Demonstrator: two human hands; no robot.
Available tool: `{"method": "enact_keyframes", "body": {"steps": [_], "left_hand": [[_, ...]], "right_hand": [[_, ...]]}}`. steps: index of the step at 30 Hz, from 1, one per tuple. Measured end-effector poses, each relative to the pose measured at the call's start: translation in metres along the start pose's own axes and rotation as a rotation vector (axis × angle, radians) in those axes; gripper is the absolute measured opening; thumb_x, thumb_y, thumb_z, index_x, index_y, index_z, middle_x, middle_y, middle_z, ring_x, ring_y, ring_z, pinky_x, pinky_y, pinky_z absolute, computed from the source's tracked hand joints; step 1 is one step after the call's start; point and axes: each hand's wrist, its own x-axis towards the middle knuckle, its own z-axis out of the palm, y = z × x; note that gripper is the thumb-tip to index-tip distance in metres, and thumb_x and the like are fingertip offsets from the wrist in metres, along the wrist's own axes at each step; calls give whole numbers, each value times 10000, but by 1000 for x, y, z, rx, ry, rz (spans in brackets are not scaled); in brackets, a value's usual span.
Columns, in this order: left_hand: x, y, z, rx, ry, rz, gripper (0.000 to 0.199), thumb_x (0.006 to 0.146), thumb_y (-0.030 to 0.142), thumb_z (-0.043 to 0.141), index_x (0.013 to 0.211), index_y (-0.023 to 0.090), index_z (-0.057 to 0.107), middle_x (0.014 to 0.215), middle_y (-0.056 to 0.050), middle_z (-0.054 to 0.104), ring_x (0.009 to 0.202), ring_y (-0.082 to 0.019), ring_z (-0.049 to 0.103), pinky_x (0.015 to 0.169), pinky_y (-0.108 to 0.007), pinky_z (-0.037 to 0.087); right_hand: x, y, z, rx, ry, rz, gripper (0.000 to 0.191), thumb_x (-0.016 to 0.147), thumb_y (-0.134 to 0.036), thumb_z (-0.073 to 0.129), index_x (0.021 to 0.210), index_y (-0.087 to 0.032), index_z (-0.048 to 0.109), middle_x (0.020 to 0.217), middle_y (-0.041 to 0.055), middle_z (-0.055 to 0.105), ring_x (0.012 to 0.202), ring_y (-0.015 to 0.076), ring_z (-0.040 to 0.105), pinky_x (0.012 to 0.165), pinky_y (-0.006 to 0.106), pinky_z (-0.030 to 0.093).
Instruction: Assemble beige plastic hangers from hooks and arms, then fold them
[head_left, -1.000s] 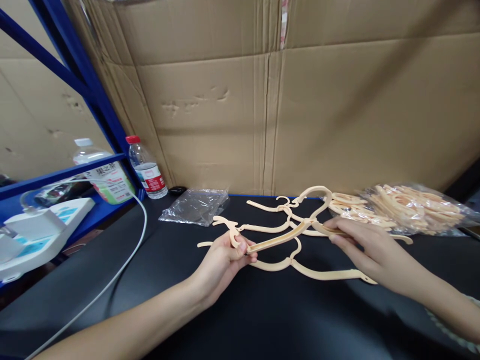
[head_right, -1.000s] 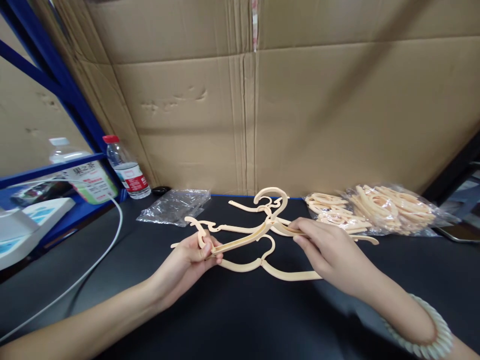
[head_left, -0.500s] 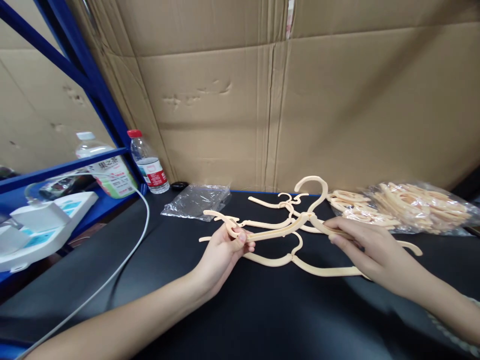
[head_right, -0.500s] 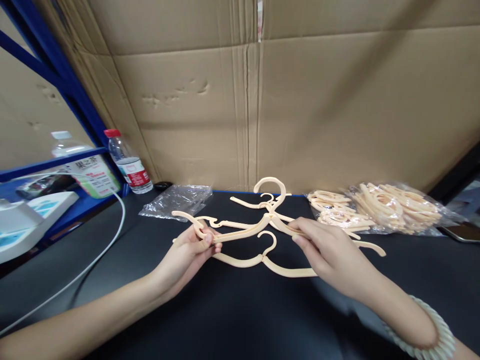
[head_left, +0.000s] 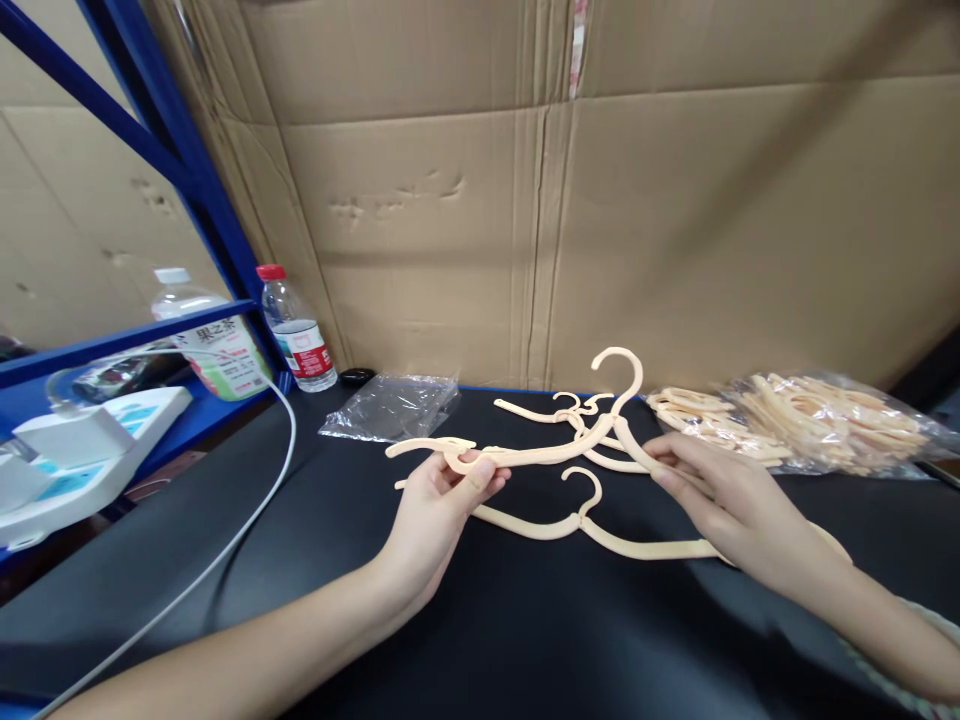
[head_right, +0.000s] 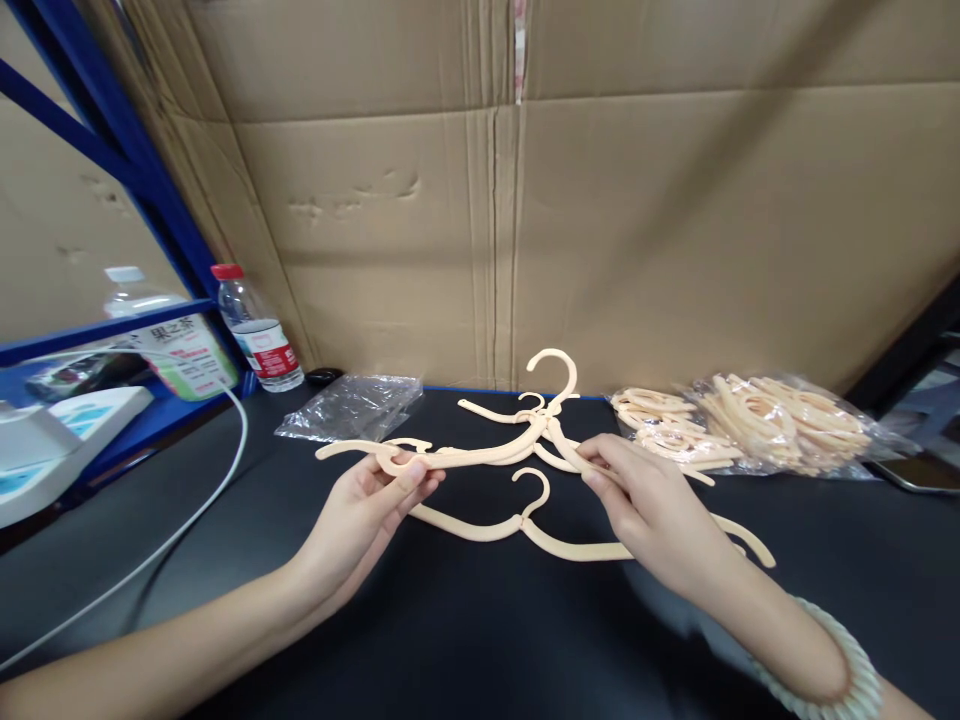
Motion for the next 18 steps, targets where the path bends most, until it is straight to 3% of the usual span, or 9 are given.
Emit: {"method": "enact_keyframes", "body": {"steps": [4, 8, 11, 14, 16, 18], "left_hand": [[0, 0, 1, 64, -9, -34, 295, 710, 328, 804, 865, 130, 650, 909, -78, 712, 848, -178, 662, 826, -295, 528], [-9, -2, 3, 277, -240, -32, 159, 809, 296, 692, 749, 158, 638, 883, -104, 716, 813, -201, 664, 787, -324, 527], [-22, -1, 2, 614, -559, 243, 87, 824, 164, 620, 822, 193, 701, 925, -123, 722, 933, -265, 650, 872, -392, 490], [-32, 3, 1, 895, -843, 531, 329, 800, 48, 539, 994, 240, 721, 1185, -130, 681, 1201, -331, 537, 1032, -480, 356], [-33, 5, -1, 1027, -865, 647, 418, 800, 14, 499, 1080, 256, 694, 1315, -115, 609, 1279, -334, 474, 1069, -496, 288], [-31, 5, -2, 1106, -783, 717, 423, 821, 13, 482, 1110, 253, 676, 1331, -114, 597, 1269, -325, 481, 1064, -484, 273]], "right_hand": [[2, -2, 0, 11, -11, 11, 202, 968, -349, 400, 964, -216, 552, 761, 37, 628, 672, 190, 594, 618, 305, 453], [4, -2, -1, 33, -41, 23, 201, 974, -344, 386, 916, -219, 531, 694, 15, 597, 612, 169, 560, 586, 290, 430], [5, -4, -2, 35, -73, 15, 182, 965, -331, 390, 911, -220, 524, 692, 5, 585, 615, 167, 551, 581, 286, 422], [3, -8, -3, 72, -178, 24, 193, 962, -324, 381, 873, -219, 516, 685, -2, 566, 613, 162, 536, 578, 279, 419], [2, -10, -4, 106, -263, 26, 193, 959, -311, 383, 848, -217, 511, 704, -3, 561, 620, 154, 523, 584, 271, 418], [0, -11, -4, 108, -334, 24, 180, 944, -282, 406, 819, -212, 514, 718, -5, 560, 634, 148, 511, 593, 263, 412]]}}
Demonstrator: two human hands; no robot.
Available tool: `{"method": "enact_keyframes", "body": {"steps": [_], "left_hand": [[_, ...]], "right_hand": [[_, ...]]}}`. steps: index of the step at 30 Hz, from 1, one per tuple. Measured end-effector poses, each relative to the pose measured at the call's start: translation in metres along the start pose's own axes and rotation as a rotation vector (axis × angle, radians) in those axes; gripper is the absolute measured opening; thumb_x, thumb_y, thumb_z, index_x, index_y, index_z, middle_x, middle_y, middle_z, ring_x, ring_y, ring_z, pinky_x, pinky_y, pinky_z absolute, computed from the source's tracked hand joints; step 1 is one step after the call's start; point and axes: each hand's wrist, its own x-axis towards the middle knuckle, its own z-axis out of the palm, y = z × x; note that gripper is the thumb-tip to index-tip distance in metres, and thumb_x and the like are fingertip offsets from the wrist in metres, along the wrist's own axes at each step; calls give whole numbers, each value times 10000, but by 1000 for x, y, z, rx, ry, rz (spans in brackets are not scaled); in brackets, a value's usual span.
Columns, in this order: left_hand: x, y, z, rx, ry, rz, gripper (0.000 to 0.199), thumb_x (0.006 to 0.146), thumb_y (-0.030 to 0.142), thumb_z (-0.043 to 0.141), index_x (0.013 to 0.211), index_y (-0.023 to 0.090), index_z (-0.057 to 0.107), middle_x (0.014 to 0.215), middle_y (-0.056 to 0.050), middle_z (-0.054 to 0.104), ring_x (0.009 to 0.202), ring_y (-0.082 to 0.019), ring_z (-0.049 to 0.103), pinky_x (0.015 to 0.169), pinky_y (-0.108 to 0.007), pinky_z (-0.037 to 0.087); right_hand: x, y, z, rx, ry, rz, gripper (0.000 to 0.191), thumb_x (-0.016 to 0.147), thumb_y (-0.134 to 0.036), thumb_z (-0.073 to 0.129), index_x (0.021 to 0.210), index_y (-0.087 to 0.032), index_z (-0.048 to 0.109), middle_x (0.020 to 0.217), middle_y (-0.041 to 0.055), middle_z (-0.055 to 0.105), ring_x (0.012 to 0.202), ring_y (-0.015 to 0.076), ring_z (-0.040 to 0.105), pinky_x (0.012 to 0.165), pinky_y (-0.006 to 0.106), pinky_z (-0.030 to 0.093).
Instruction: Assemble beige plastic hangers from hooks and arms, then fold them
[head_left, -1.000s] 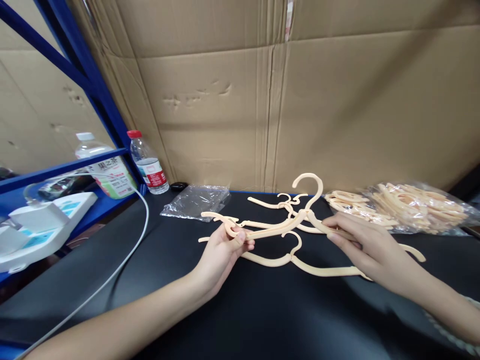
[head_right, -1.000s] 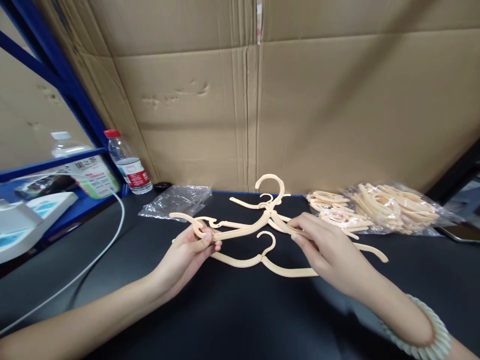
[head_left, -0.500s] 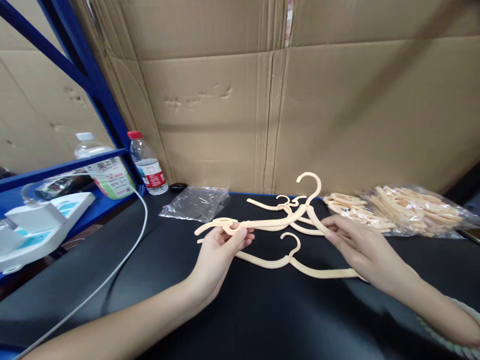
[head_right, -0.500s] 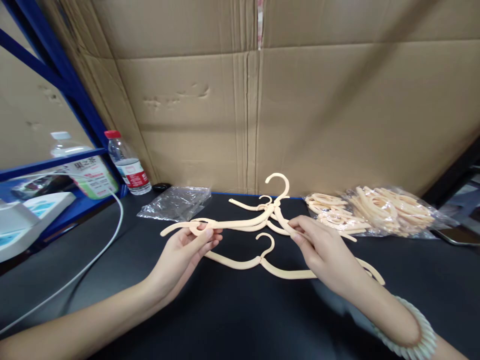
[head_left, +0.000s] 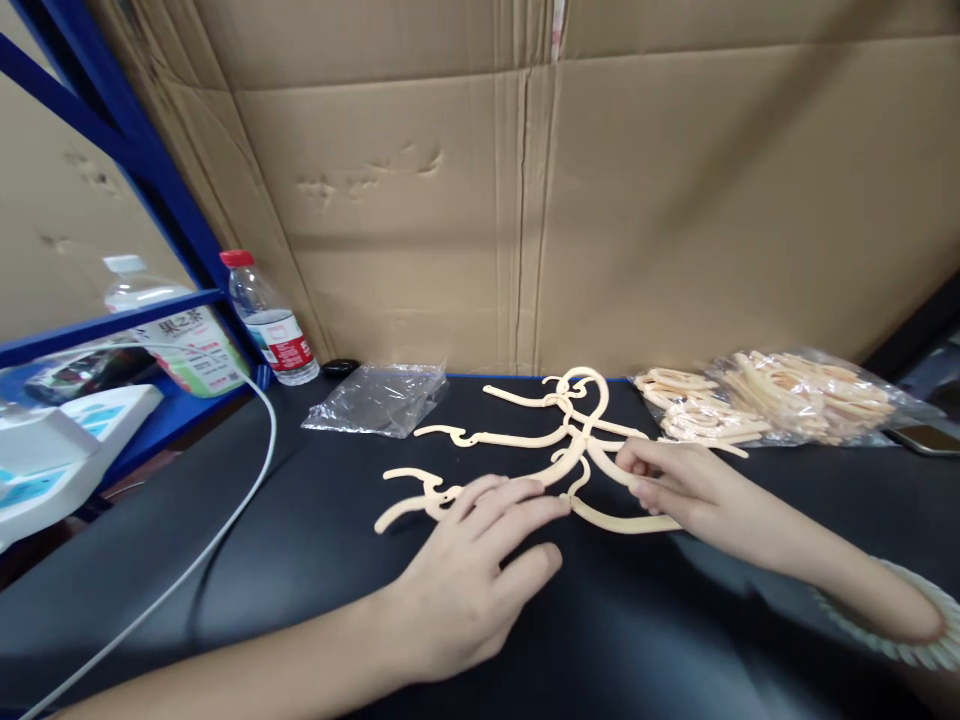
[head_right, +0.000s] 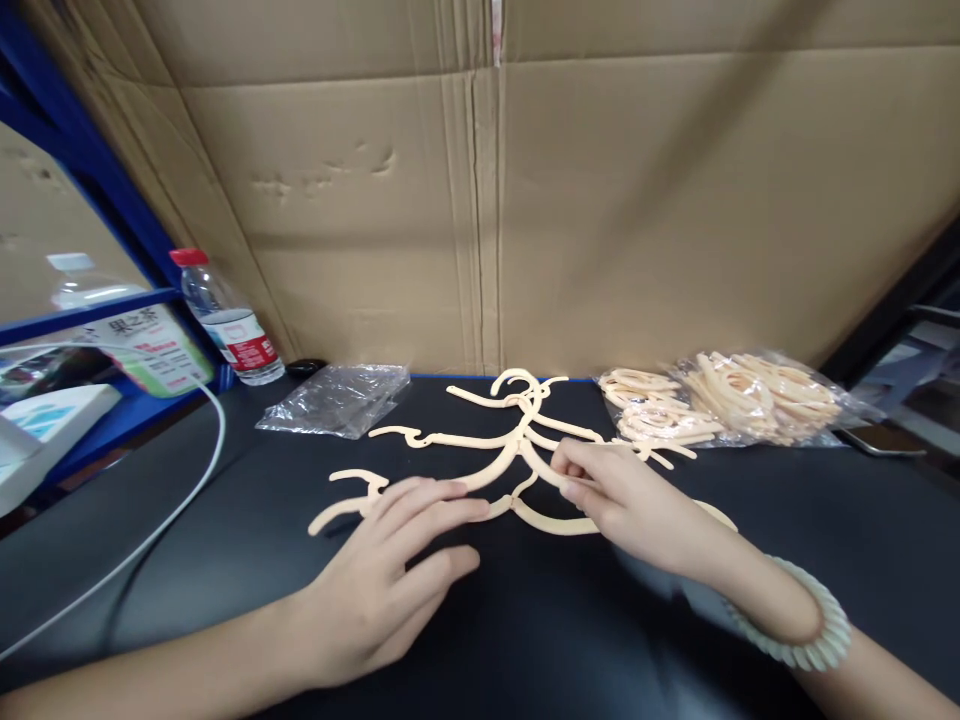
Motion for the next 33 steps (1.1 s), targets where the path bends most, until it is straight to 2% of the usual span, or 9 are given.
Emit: {"method": "enact_keyframes", "body": {"steps": [3, 6, 10, 15, 19, 22, 24, 26, 33], "left_hand": [[3, -8, 2, 32, 28, -61, 364, 855, 48, 475, 1088, 247, 669, 1181, -112, 678, 1127, -302, 562, 984, -445, 324], [5, -15, 5, 36, -38, -91, 322, 872, 66, 451, 1025, 245, 671, 1001, -89, 710, 960, -267, 598, 896, -406, 357], [7, -18, 6, 147, -57, -51, 277, 881, 77, 451, 945, 235, 670, 933, -80, 701, 861, -246, 597, 761, -351, 371], [8, -17, 7, 254, -56, 7, 252, 884, 63, 450, 904, 217, 648, 806, -62, 678, 763, -223, 581, 654, -314, 347], [7, -19, 7, 312, -72, -5, 216, 895, 84, 455, 902, 198, 638, 850, -70, 681, 765, -217, 587, 649, -308, 374], [6, -22, 7, 290, -29, -34, 196, 876, 116, 518, 1007, 201, 638, 999, -90, 685, 883, -246, 604, 735, -326, 419], [6, -25, 8, 265, 11, -71, 268, 853, 162, 581, 1115, 201, 617, 1093, -110, 669, 975, -281, 592, 820, -363, 429], [5, -28, 8, 241, 21, -118, 317, 843, 198, 610, 1160, 206, 605, 1111, -116, 661, 999, -299, 585, 841, -385, 430], [6, -31, 10, 197, -126, -193, 170, 884, 149, 526, 1030, 203, 596, 1043, -73, 623, 924, -238, 560, 792, -368, 454]], "right_hand": [[-1, 2, 1, -14, -110, 16, 154, 902, -199, 445, 779, -203, 538, 694, -10, 564, 625, 141, 505, 580, 250, 398], [-2, 5, 1, -41, -187, -25, 123, 849, -140, 493, 769, -197, 568, 725, 0, 594, 656, 146, 531, 604, 253, 413], [-3, 7, 0, -103, -199, -106, 88, 802, -126, 561, 762, -194, 601, 807, 22, 609, 743, 159, 550, 671, 269, 430], [-4, 9, 1, -103, -216, -46, 134, 773, -93, 577, 826, -209, 617, 716, -23, 591, 628, 125, 511, 568, 232, 378], [-4, 8, 3, -148, -205, -81, 110, 788, -105, 581, 821, -204, 615, 767, -11, 615, 696, 142, 537, 632, 256, 402], [-4, 5, 3, -128, -184, -76, 81, 842, -193, 585, 912, -203, 625, 884, 20, 641, 799, 171, 575, 709, 290, 442], [-4, 3, 3, -126, -166, -65, 187, 837, -267, 635, 1009, -194, 623, 992, 51, 640, 908, 204, 585, 784, 322, 456], [-4, 2, 4, -147, -168, -59, 247, 826, -295, 665, 1045, -187, 626, 1037, 67, 630, 971, 228, 575, 836, 348, 449], [-2, 6, 8, -181, -204, 7, 77, 797, -222, 649, 858, -193, 610, 882, 22, 612, 825, 187, 550, 714, 295, 414]]}}
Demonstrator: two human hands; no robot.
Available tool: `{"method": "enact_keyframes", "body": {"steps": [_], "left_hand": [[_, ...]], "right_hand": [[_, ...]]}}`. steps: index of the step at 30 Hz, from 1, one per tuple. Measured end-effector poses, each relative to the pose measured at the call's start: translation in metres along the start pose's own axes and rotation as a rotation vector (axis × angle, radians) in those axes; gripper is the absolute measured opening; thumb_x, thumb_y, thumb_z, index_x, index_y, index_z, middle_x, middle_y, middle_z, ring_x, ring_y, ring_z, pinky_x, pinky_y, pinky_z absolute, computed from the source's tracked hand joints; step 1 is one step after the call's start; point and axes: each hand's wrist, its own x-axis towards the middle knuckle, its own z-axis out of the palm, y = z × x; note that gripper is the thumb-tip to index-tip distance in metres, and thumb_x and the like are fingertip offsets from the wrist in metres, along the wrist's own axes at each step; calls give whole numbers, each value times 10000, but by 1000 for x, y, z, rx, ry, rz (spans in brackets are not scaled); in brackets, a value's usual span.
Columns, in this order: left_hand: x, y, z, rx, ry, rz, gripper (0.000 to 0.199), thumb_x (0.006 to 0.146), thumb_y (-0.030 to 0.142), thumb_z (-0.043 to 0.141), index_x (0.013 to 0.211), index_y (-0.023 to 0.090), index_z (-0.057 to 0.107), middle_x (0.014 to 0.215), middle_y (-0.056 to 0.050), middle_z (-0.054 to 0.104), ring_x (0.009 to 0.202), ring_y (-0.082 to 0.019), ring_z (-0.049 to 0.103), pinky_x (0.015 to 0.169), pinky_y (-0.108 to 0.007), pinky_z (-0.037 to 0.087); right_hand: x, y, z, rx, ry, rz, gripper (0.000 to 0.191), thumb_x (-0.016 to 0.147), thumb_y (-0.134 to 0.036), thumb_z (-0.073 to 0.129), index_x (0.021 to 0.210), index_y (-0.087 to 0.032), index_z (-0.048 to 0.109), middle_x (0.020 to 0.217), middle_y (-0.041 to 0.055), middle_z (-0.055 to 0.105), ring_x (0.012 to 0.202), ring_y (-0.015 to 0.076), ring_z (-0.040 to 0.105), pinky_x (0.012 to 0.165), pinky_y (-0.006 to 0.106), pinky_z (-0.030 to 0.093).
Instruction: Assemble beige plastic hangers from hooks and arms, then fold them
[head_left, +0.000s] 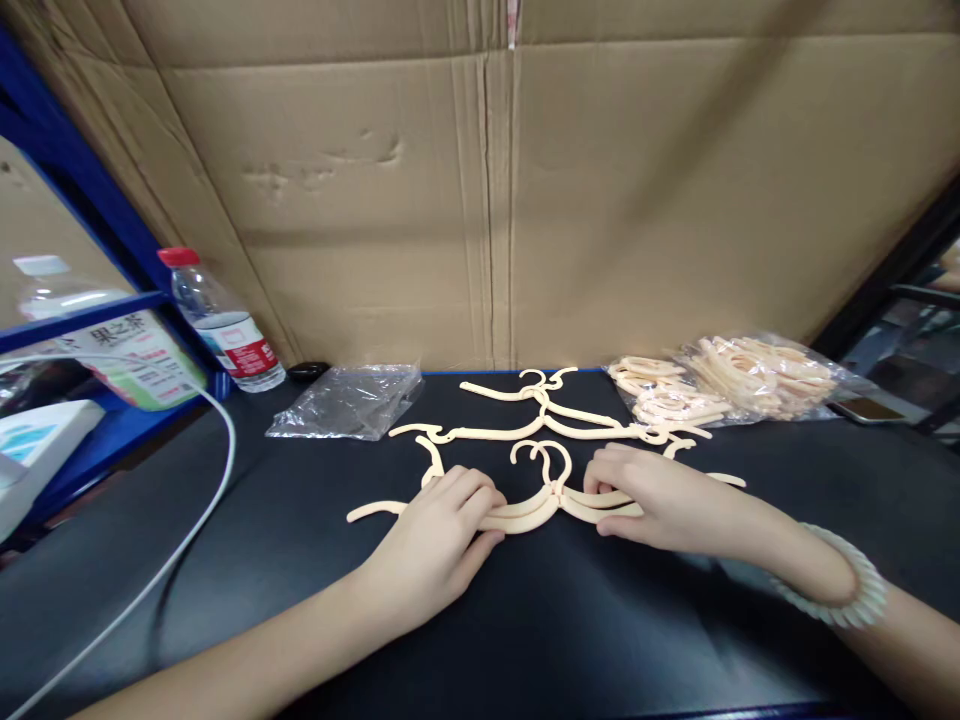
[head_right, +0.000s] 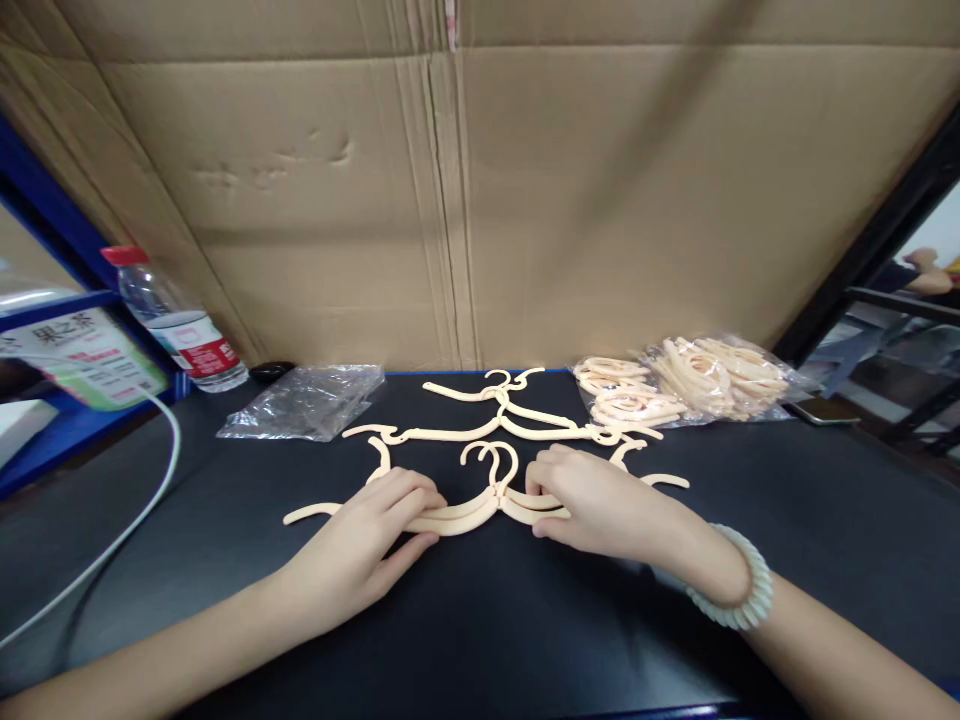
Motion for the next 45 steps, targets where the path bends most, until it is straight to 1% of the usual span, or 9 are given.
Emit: {"method": "enact_keyframes", "body": {"steps": [7, 12, 16, 20, 25, 32, 37, 41, 45], "left_hand": [[-2, 0, 2, 70, 12, 42, 160, 894, 154, 537, 1043, 210, 555, 1047, -43, 607, 909, -204, 571, 777, -343, 476], [-2, -2, 1, 140, 68, 77, 164, 909, 175, 532, 1068, 210, 545, 1069, -53, 604, 921, -211, 573, 770, -343, 482], [2, -5, -2, 135, 94, 31, 165, 905, 180, 546, 1068, 205, 554, 1056, -51, 611, 935, -212, 572, 798, -345, 481], [6, -3, -11, 171, -60, -5, 152, 918, 191, 514, 1051, 206, 586, 974, -48, 609, 882, -214, 577, 765, -336, 486], [6, -6, -32, 129, -261, 27, 224, 909, 167, 499, 1107, 227, 583, 1059, -52, 568, 943, -209, 577, 810, -309, 476], [-1, -18, -54, 138, -333, -66, 220, 861, 118, 502, 1017, 238, 601, 1000, -29, 579, 893, -198, 593, 764, -284, 454], [-1, -17, -54, 265, -311, -36, 139, 887, 128, 457, 902, 199, 576, 944, -46, 594, 832, -204, 599, 700, -288, 435], [5, -17, -50, 369, -226, -11, 229, 945, 158, 358, 815, 179, 546, 836, -52, 603, 732, -196, 587, 635, -289, 405], [8, -21, -49, 378, -196, -14, 237, 946, 156, 361, 835, 178, 570, 833, -53, 617, 728, -190, 599, 638, -278, 411]], "right_hand": [[-1, -4, 0, -22, -2, 8, 76, 755, -172, 635, 786, -196, 570, 801, -7, 603, 709, 153, 527, 598, 256, 345], [0, -5, 0, -81, 61, 36, 94, 759, -162, 636, 807, -194, 562, 837, 12, 606, 749, 174, 552, 615, 262, 363], [3, -4, 3, -126, 128, 38, 71, 814, -189, 624, 816, -188, 553, 875, 32, 602, 803, 193, 564, 680, 286, 400], [6, -3, 7, -134, 110, 25, 60, 826, -175, 632, 851, -182, 578, 879, 38, 608, 825, 201, 574, 700, 295, 413], [6, -1, 9, -60, 97, 16, 67, 819, -166, 655, 851, -181, 598, 870, 26, 619, 829, 191, 580, 708, 284, 414], [3, -7, 6, -27, 88, 35, 83, 789, -147, 670, 817, -163, 594, 890, 39, 622, 817, 186, 588, 694, 271, 408], [2, -5, 9, -24, 125, 15, 54, 795, -156, 648, 823, -173, 605, 861, 29, 629, 780, 182, 598, 671, 262, 397], [7, -5, 10, -77, 188, 19, 101, 833, -91, 535, 780, -158, 589, 816, 40, 617, 736, 169, 577, 656, 259, 389], [10, -2, 7, -58, 189, 34, 144, 849, -98, 511, 740, -157, 585, 794, 42, 617, 724, 165, 572, 655, 259, 390]]}}
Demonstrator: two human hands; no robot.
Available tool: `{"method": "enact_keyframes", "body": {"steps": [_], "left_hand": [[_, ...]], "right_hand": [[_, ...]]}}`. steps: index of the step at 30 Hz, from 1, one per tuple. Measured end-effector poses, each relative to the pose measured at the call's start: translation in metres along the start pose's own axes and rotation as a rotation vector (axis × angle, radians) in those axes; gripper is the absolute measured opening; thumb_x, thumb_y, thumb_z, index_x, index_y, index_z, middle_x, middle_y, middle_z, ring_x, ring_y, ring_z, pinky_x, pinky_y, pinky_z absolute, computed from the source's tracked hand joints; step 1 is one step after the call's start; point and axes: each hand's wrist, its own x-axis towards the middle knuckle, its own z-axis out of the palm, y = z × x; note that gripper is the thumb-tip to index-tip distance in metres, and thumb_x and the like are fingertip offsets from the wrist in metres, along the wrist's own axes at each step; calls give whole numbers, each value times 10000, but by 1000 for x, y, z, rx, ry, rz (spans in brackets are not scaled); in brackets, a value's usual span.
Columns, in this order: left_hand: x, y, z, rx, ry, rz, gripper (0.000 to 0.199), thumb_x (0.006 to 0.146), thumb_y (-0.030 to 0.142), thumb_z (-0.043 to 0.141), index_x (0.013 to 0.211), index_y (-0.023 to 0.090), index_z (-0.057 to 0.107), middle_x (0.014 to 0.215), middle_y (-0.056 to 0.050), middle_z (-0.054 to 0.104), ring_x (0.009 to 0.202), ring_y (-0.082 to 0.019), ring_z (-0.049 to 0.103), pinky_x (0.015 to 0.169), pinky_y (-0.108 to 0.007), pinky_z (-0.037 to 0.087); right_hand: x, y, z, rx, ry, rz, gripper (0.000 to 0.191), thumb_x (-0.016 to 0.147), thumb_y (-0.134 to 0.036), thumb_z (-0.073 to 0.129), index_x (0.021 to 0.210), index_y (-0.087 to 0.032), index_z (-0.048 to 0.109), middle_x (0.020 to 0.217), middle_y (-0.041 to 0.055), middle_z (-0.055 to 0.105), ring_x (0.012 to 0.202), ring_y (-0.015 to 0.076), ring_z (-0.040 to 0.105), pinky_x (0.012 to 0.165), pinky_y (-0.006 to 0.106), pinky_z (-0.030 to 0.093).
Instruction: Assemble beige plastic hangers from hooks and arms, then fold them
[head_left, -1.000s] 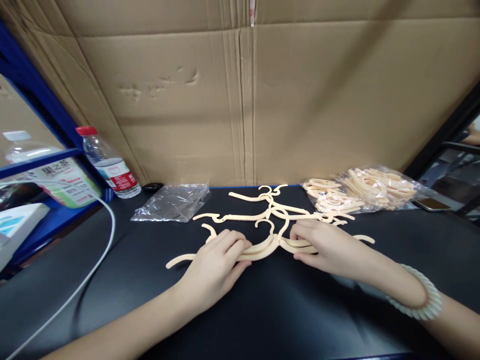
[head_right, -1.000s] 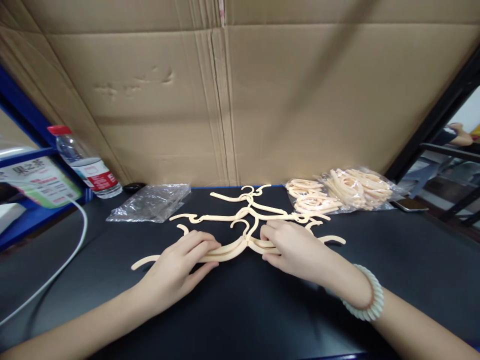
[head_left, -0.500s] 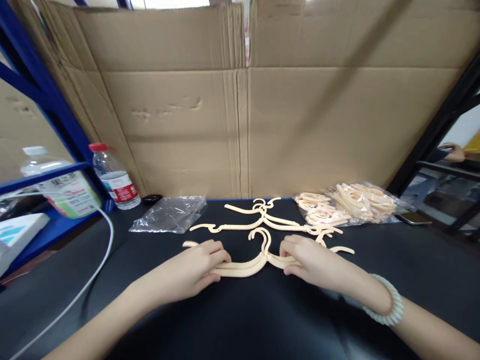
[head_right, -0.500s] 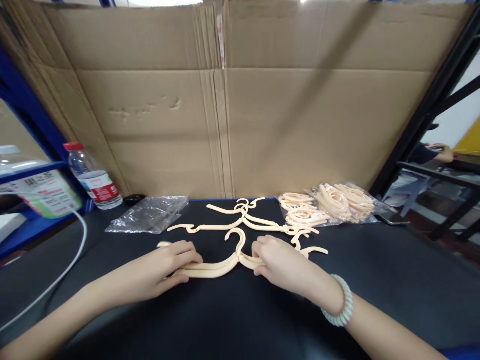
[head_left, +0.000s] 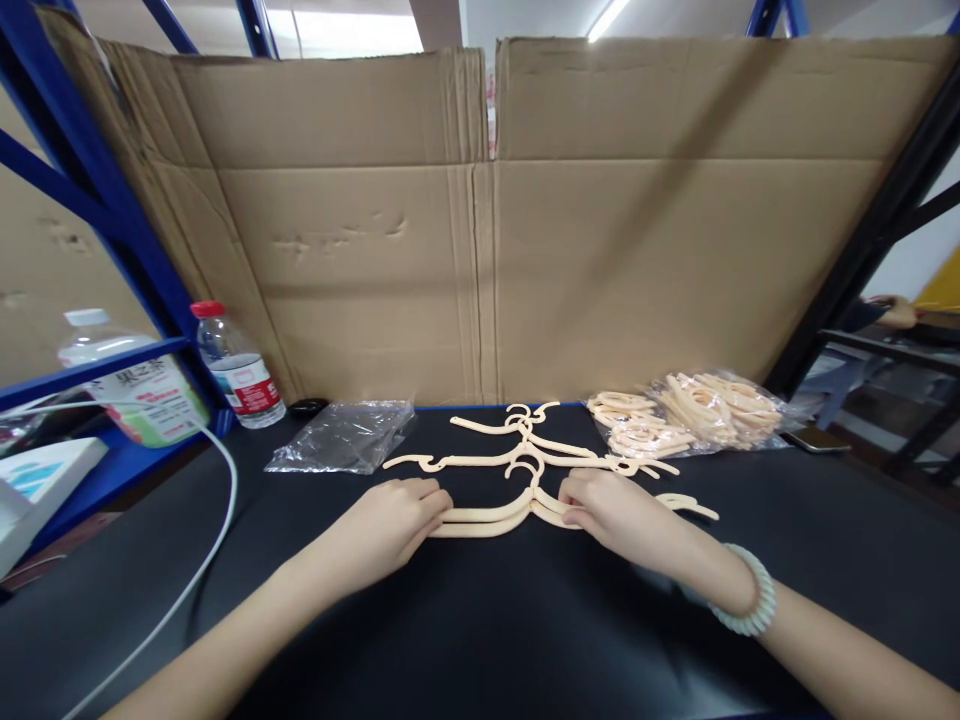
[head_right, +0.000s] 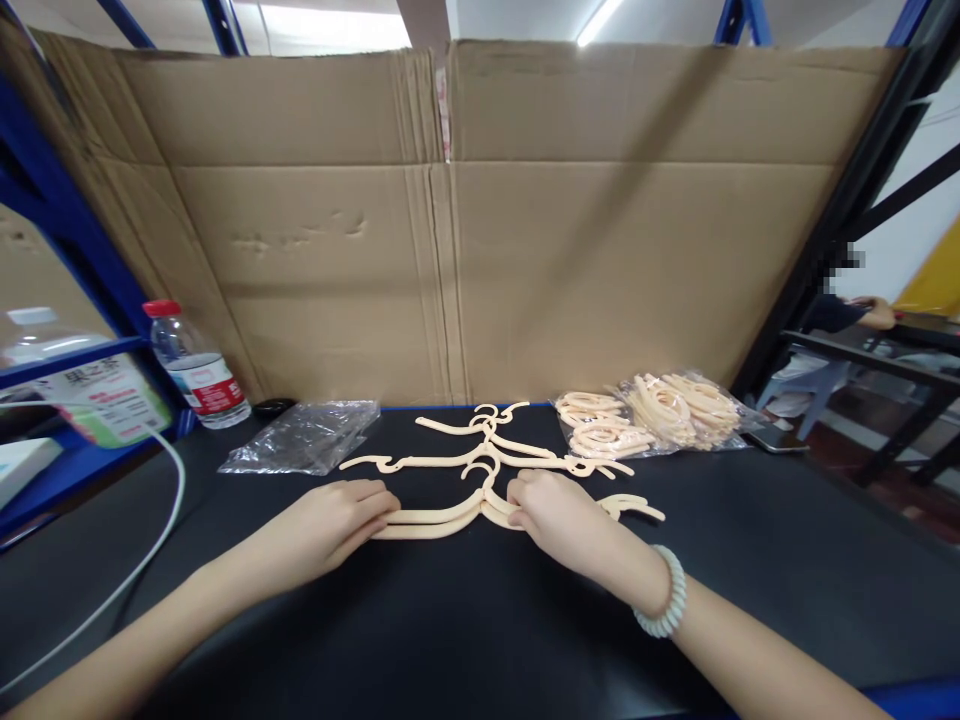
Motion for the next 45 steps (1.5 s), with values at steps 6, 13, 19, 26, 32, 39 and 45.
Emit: {"method": "enact_keyframes", "body": {"steps": [6, 13, 19, 26, 32, 39, 45], "left_hand": [[-3, 0, -3, -11, 21, 39, 214, 928, 158, 389, 818, 190, 570, 819, -38, 608, 722, -180, 603, 629, -268, 416], [-3, 5, 1, 59, 0, 113, 181, 895, 112, 416, 789, 187, 541, 846, -33, 598, 719, -169, 593, 628, -267, 422], [-3, 2, -2, 170, 76, 145, 197, 905, 130, 411, 779, 186, 552, 799, -32, 595, 662, -172, 575, 563, -278, 381], [7, -8, 4, 206, 231, 102, 199, 915, 154, 419, 813, 191, 585, 798, -43, 621, 722, -192, 601, 582, -271, 404], [18, -14, 23, 173, 306, 27, 213, 938, 191, 418, 859, 199, 615, 816, -46, 641, 771, -201, 616, 646, -282, 454], [28, -26, 39, 107, 410, -19, 246, 967, 245, 386, 971, 191, 625, 894, -57, 664, 809, -198, 619, 677, -284, 502], [28, -32, 46, -19, 445, -49, 241, 946, 308, 469, 1098, 180, 607, 1128, -103, 651, 1045, -244, 596, 866, -374, 527]], "right_hand": [[-4, 2, -6, 21, 22, -17, 132, 823, -98, 526, 742, -169, 602, 770, 28, 619, 724, 163, 583, 646, 254, 392], [-6, 0, -4, -52, -37, -22, 168, 749, -40, 530, 817, -155, 631, 803, 49, 651, 759, 185, 609, 649, 262, 396], [-4, 1, -2, -87, 31, -80, 147, 751, -36, 522, 724, -158, 600, 765, 43, 628, 737, 171, 592, 656, 258, 406], [-1, -7, 1, -180, 132, -42, 158, 793, -31, 519, 792, -158, 614, 872, 74, 642, 842, 206, 603, 751, 305, 451], [10, 1, 13, -279, 146, -25, 152, 853, -45, 498, 851, -132, 623, 914, 106, 642, 914, 244, 594, 794, 346, 464], [18, 20, 7, -185, 154, 59, 125, 840, -118, 620, 953, -141, 667, 935, 92, 656, 932, 231, 582, 836, 344, 456], [13, 46, -7, -161, 126, 87, 326, 756, -123, 698, 1082, -126, 680, 1026, 119, 676, 994, 249, 605, 873, 345, 460]]}}
